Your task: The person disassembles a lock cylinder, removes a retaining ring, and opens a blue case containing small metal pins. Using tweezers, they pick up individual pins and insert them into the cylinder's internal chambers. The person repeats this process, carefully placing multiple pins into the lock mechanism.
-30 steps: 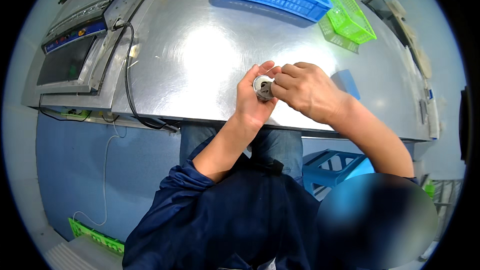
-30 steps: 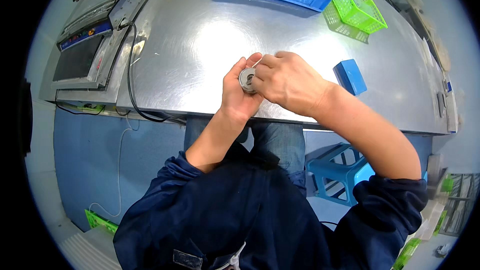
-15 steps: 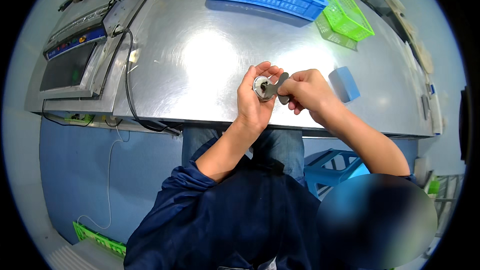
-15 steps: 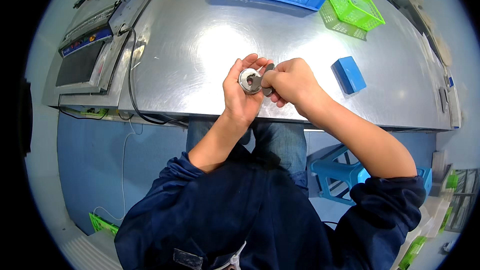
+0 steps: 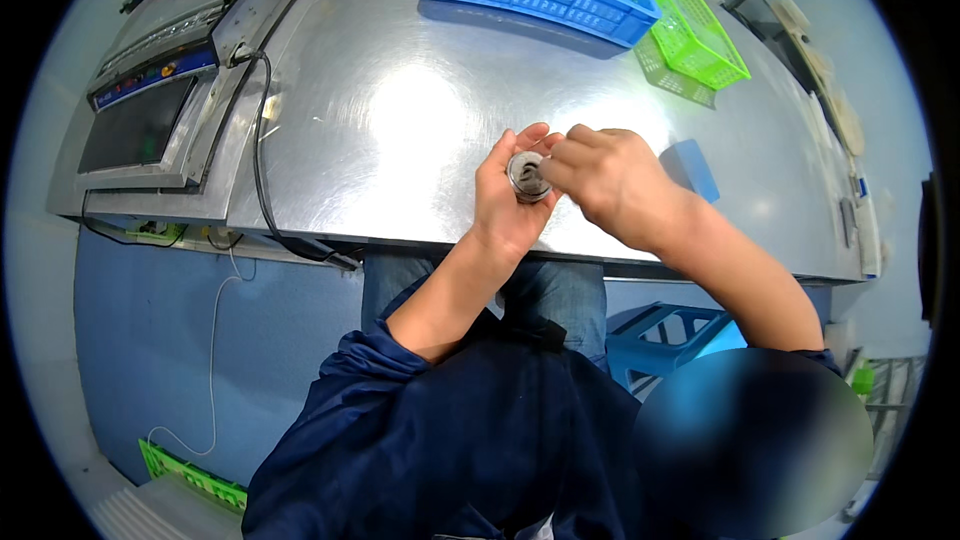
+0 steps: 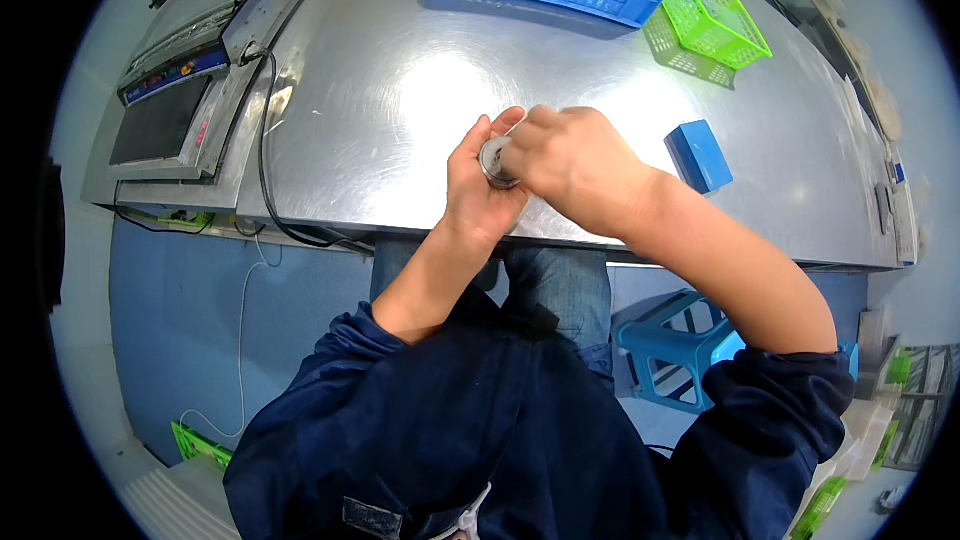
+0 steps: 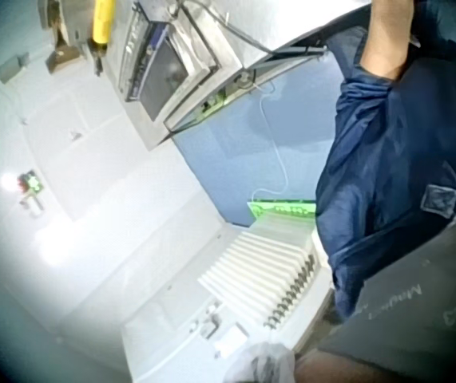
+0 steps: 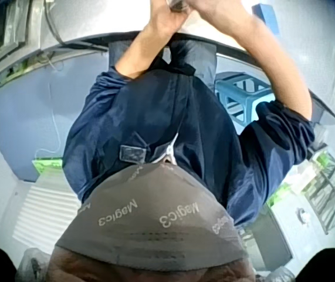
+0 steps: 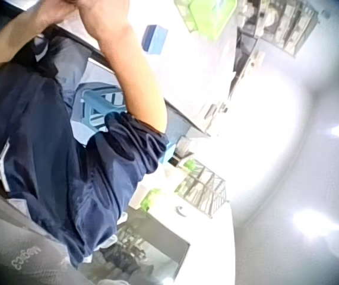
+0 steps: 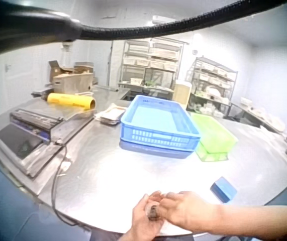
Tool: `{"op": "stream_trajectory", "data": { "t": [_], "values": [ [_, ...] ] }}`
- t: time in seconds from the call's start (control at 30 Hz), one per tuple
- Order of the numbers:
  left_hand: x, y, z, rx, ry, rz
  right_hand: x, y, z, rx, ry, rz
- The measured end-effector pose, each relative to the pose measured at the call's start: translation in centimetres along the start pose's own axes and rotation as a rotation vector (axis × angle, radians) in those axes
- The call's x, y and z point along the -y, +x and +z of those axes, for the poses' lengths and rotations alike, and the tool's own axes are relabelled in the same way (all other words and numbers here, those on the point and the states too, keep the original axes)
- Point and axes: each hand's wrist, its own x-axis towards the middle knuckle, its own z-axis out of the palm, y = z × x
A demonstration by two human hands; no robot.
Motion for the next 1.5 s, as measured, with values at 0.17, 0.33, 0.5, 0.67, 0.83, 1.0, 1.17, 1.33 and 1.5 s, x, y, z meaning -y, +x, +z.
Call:
{"op": "stream_trajectory", "data": {
  "t": [0.17,0.33,0.5,0.67,0.83,1.0,1.17,1.33,1.5],
  "values": [
    [-1.3,-0.1,-0.4,-0.008,-0.126,0.04,-1.8,-0.7,-0.1,-0.332,0.015,0.066],
    [-1.5,0.4,-0.8,0.076,-0.2,0.03,-4.1,-5.6,6.1,-0.084,0.468,1.025],
    [-1.3,-0.3,-0.2,0.059,-0.149,0.043,-2.0,-5.3,7.4,-0.291,0.192,0.905],
    [0.0,-0.1,-0.1,0.08,-0.055,0.007,1.0,-1.3,4.1,-0.335,0.47,0.645],
    [1.5,0.4,0.3,-0.006,-0.038,-0.038,0.6,-1.6,5.9,-0.309,0.322,0.529],
    [2.2,0.9,0.8,-0.026,-0.054,-0.061,0.2,-1.9,6.1,-0.329,0.236,0.545],
    [3.3,1.3,0.9,-0.032,0.029,-0.121,-1.6,-3.3,4.7,-0.274,0.466,0.545],
    [3.6,1.3,1.7,0.054,-0.034,-0.113,-2.1,-4.0,0.7,-0.161,1.097,0.913],
    [3.0,1.5,0.7,0.137,-0.194,-0.127,-9.1,-13.3,-0.4,-0.699,0.903,1.097]
  ]
}}
